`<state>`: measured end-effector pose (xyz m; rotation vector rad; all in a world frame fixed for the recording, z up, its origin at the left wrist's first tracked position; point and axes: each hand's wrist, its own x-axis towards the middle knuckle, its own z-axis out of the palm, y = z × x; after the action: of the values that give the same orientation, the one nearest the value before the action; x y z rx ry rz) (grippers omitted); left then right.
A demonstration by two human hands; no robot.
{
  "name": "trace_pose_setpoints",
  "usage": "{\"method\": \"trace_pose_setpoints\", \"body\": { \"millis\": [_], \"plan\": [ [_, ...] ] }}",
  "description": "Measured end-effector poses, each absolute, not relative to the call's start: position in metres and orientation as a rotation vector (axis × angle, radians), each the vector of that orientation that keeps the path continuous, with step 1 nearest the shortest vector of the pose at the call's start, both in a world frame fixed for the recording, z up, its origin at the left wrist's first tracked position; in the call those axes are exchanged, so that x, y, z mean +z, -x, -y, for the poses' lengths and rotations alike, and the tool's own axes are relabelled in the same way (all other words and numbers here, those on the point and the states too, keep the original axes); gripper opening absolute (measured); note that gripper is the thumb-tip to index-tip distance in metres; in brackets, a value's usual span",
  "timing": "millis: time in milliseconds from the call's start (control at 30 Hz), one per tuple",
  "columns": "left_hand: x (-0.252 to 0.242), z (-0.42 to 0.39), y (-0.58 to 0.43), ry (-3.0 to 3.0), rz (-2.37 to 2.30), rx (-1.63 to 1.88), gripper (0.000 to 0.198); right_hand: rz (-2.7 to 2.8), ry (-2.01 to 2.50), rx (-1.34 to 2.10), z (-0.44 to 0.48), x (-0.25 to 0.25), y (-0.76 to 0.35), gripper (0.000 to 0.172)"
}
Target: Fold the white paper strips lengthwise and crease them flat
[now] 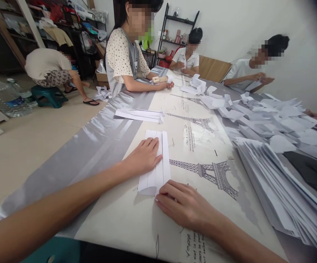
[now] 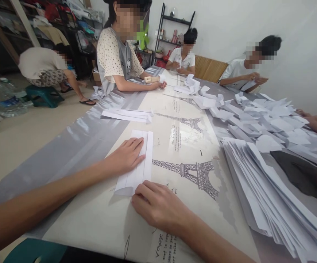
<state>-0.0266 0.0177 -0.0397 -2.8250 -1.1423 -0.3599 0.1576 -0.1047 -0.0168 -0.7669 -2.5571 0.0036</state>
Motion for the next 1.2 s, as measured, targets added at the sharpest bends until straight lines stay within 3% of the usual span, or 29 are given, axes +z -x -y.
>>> {"method": "trace_pose_setpoints", "body": {
  "millis": [200,467,767,1200],
  "plan": [
    [-0.04,-0.018,0.026,2.837,1.132,-0.388,0.054,2.478,0.878,0.332,0.102,-0.023,-0.158,0.014],
    [-0.031,-0.014,0.025,2.858,1.169,-0.321,0.053,2.645,0.815,0.2,0.101,-0.018,-0.162,0.014],
    [-0.035,-0.016,0.025,2.848,1.154,-0.343,0.053,2.672,1.139,0.577,0.096,-0.008,-0.158,0.018],
    [-0.036,-0.018,0.025,2.852,1.137,-0.351,0.056,2.51,1.193,0.786,0.078,-0.001,-0.161,0.005]
  ]
}}
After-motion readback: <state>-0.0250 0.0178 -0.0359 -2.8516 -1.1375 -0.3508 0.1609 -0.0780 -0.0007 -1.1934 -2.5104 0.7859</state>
